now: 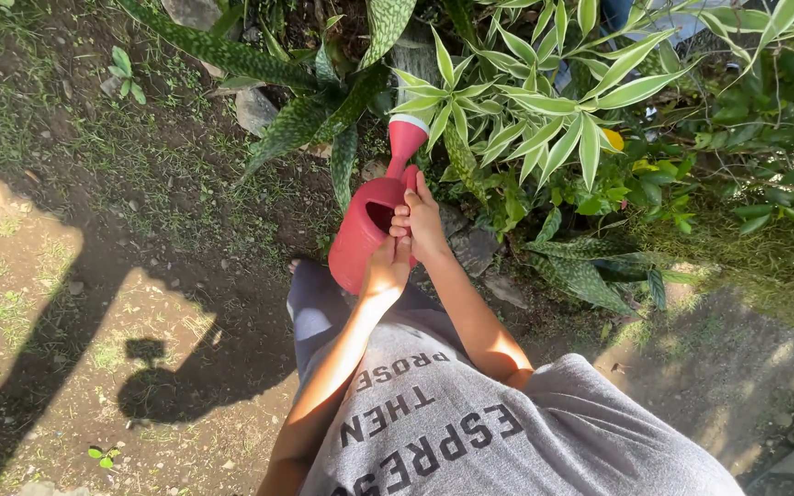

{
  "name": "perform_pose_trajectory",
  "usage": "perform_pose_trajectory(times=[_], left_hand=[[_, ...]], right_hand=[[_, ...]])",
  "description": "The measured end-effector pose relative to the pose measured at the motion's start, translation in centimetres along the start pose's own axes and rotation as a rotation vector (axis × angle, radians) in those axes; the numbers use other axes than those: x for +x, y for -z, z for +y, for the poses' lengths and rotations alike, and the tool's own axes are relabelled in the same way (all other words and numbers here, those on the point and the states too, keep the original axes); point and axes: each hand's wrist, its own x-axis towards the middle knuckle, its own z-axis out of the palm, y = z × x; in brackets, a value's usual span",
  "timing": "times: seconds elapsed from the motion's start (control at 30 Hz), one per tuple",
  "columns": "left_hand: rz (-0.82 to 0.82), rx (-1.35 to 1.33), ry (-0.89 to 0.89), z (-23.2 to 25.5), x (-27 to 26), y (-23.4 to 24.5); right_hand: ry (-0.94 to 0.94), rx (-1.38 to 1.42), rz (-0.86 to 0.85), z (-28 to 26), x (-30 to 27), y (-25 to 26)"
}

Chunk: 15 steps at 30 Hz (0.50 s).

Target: Watering various garden plants using a plastic watering can filled from a ground hose.

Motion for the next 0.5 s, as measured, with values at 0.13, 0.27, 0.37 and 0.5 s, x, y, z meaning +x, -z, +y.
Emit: perform_pose_trajectory(times=[0.13, 0.27, 0.37, 0.5], left_hand=[[-0.074, 0.032, 0.035, 1.0, 0.8, 1.1], [-0.119, 0.128, 0.044, 2.1, 1.4, 3.0], [-0.147, 0.181, 0.028, 1.7, 1.6, 4.6], [-0.059, 0.113, -0.077, -3.8, 5.1, 6.8]], right_hand=[[0.059, 0.045, 0.034, -0.9, 0.1, -0.4], [0.084, 0.108, 0.053, -1.4, 0.8, -1.5], [0.084, 0.137, 0.084, -0.6, 0.8, -2.6], [0.043, 0.061, 0.145, 0.9, -0.8, -8.3]])
